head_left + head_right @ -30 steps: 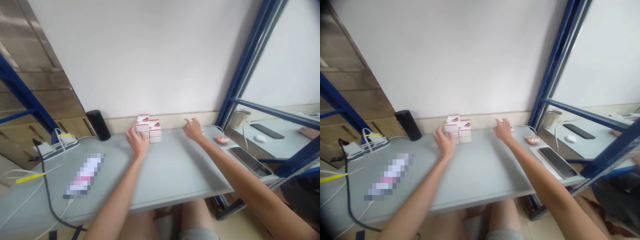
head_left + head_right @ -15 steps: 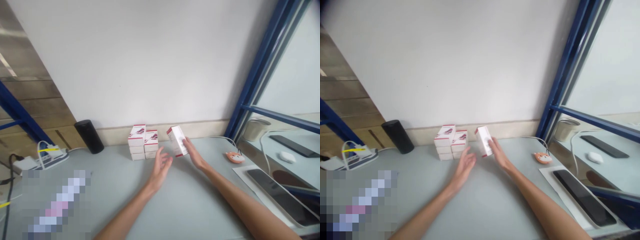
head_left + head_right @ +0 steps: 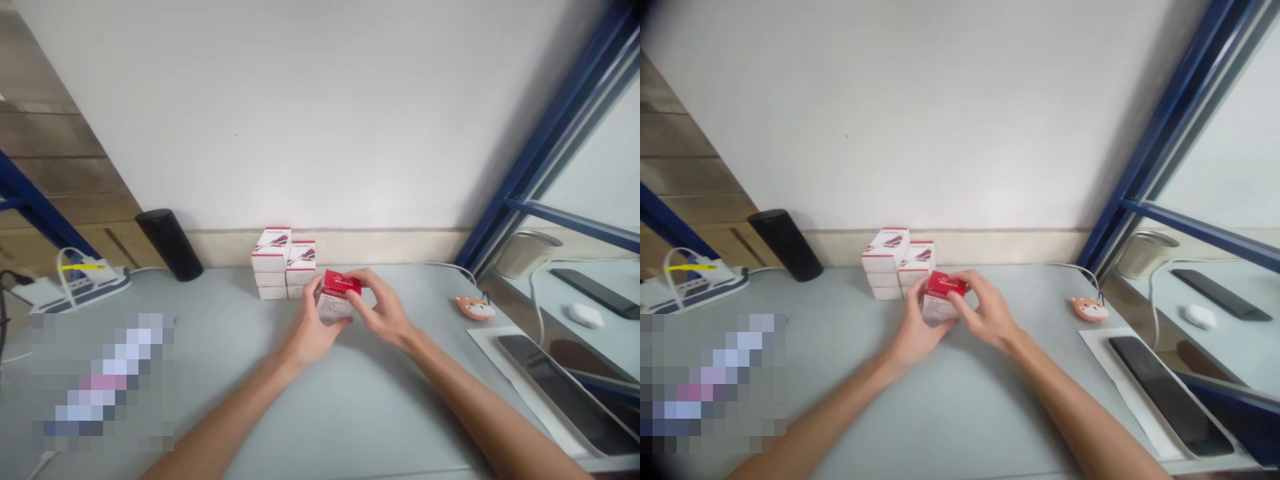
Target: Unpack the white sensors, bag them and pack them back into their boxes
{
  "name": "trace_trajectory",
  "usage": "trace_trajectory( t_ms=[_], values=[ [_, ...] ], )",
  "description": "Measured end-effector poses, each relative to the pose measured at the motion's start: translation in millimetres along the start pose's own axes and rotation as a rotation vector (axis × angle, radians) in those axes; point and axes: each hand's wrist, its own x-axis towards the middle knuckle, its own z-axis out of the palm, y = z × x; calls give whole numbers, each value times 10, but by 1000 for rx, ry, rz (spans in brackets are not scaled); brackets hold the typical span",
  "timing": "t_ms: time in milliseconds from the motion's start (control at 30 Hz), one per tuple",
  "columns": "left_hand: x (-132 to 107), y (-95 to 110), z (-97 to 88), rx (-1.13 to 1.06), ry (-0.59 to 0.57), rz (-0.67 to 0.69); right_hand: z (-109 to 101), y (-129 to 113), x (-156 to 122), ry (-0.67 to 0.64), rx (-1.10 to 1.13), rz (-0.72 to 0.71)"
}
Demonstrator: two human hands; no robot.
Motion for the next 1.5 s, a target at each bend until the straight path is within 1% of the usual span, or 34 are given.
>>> trace_trajectory(
  t_ms=[67,100,200,233,267,333,367,433,467,500,533,567,600,633,667,700,733,767,800,833,900,967,1000,1033,1100,1167,1267,1333,1400,1433,1500],
  values=[
    [-7,-37,7,8,-29,71,-13,-30,11,36,52,42],
    [-8,-40,6,40,-33,127,-26,-48,25,79,85,77],
    [5,38,-38,231,-34,396,-91,-111,84,251,160,214],
    [17,95,-70,301,-46,508,-112,-131,103,275,193,274],
    [34,163,-108,371,-54,612,-126,-150,117,263,239,343],
    [80,312,-193,508,-32,815,-125,-175,127,145,377,492],
    [106,382,-231,539,-37,894,-109,-179,122,59,451,556],
    [154,493,-285,560,-109,984,-58,-166,101,-99,550,636],
    [173,529,-297,550,-134,997,-33,-151,88,-131,554,650],
    [187,550,-301,526,-148,996,-13,-134,75,-113,520,636],
    [196,557,-299,494,-146,981,-2,-119,63,-41,453,585],
    [203,552,-293,460,-131,955,-3,-110,51,63,360,490],
    [207,538,-288,432,-109,924,-15,-110,40,157,252,356],
    [210,516,-284,414,-87,891,-35,-120,28,209,146,192],
    [212,488,-283,405,-63,863,-61,-139,16,206,52,20],
    [214,458,-285,403,-37,842,-87,-165,3,158,-31,-135],
    [215,426,-290,404,-12,832,-110,-193,-10,86,-101,-253],
    [216,395,-295,401,6,832,-127,-220,-22,18,-163,-332],
    [215,365,-300,394,18,826,-137,-243,-32,-31,-222,-380],
    [212,336,-302,381,27,813,-140,-260,-39,-60,-278,-400],
    [201,289,-297,344,36,735,-134,-277,-47,-76,-352,-384],
    [188,256,-283,301,51,646,-123,-282,-47,-70,-359,-340],
    [183,247,-276,286,58,626,-121,-282,-45,-70,-344,-322],
    [179,243,-272,276,59,629,-122,-282,-43,-77,-336,-313],
    [177,252,-272,251,53,686,-137,-273,-38,-103,-361,-322],
    [177,281,-279,230,19,728,-169,-251,-32,-94,-403,-329],
    [170,339,-277,246,-32,728,-221,-203,-16,20,-394,-285],
    [161,369,-264,265,-28,721,-239,-175,-1,116,-386,-241],
    [150,383,-250,260,-17,709,-242,-159,13,163,-375,-210],
    [145,384,-244,252,-20,697,-241,-157,18,150,-361,-203],
    [136,377,-235,242,-32,662,-244,-170,22,61,-323,-197]
  ],
)
